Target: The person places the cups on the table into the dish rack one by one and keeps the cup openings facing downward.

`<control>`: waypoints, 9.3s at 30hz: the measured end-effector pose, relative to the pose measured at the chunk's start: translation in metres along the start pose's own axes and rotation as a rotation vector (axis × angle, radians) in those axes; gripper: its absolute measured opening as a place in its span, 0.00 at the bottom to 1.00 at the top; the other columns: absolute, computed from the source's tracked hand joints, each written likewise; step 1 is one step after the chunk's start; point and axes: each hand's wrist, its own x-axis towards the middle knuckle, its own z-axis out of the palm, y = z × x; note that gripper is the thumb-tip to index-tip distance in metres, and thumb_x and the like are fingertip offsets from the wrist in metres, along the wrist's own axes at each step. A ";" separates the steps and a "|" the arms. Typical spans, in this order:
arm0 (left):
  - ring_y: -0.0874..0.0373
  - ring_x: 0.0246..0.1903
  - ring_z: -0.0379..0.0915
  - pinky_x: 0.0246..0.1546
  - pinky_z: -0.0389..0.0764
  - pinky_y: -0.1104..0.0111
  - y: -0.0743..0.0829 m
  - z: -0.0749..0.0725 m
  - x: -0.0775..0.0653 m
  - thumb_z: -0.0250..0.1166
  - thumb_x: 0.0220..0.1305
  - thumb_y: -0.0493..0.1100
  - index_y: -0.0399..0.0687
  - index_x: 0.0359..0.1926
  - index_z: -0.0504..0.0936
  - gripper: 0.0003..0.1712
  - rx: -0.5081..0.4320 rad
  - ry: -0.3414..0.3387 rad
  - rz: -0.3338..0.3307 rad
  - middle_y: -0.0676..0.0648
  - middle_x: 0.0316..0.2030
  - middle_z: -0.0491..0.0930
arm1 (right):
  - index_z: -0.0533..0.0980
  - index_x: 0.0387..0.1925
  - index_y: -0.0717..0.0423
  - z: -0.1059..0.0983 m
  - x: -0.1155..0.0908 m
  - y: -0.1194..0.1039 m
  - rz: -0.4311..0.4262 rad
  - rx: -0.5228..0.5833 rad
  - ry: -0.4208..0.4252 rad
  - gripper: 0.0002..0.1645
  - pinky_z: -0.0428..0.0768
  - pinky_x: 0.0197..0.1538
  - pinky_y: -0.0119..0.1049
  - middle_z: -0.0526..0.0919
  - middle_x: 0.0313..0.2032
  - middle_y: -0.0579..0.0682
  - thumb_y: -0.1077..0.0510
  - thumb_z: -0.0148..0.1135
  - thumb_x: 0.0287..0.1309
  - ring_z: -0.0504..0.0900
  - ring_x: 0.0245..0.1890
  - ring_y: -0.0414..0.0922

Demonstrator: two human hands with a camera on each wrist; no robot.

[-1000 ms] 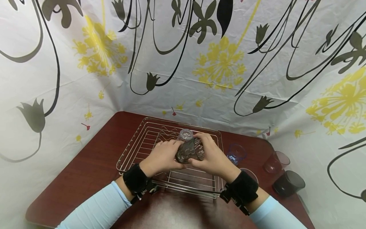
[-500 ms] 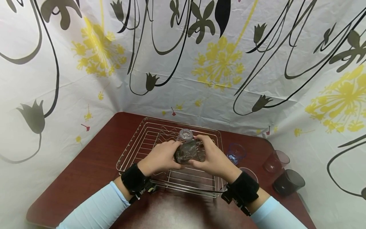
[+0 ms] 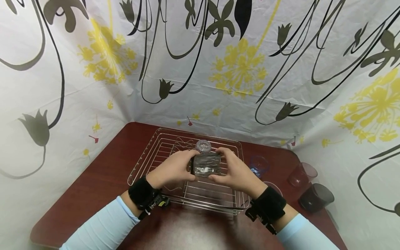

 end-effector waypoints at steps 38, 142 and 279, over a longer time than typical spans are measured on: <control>0.56 0.52 0.76 0.47 0.81 0.65 0.025 -0.024 -0.009 0.73 0.58 0.58 0.61 0.75 0.63 0.47 -0.176 0.025 0.124 0.48 0.64 0.69 | 0.65 0.66 0.53 0.006 0.001 0.001 -0.011 -0.045 -0.005 0.50 0.79 0.53 0.45 0.74 0.59 0.51 0.40 0.78 0.47 0.77 0.55 0.45; 0.50 0.51 0.76 0.52 0.79 0.59 0.030 0.075 0.167 0.72 0.60 0.56 0.52 0.70 0.68 0.40 0.105 -0.170 0.055 0.43 0.58 0.72 | 0.59 0.73 0.62 -0.050 -0.057 0.159 0.332 -0.384 0.082 0.51 0.52 0.71 0.66 0.61 0.71 0.68 0.29 0.51 0.67 0.55 0.72 0.68; 0.40 0.73 0.55 0.69 0.53 0.35 0.011 0.021 -0.030 0.53 0.57 0.82 0.59 0.74 0.65 0.52 0.226 0.102 -0.116 0.43 0.74 0.61 | 0.75 0.59 0.52 0.013 -0.108 0.138 0.304 -0.424 0.029 0.34 0.76 0.45 0.62 0.75 0.55 0.60 0.49 0.71 0.50 0.73 0.52 0.64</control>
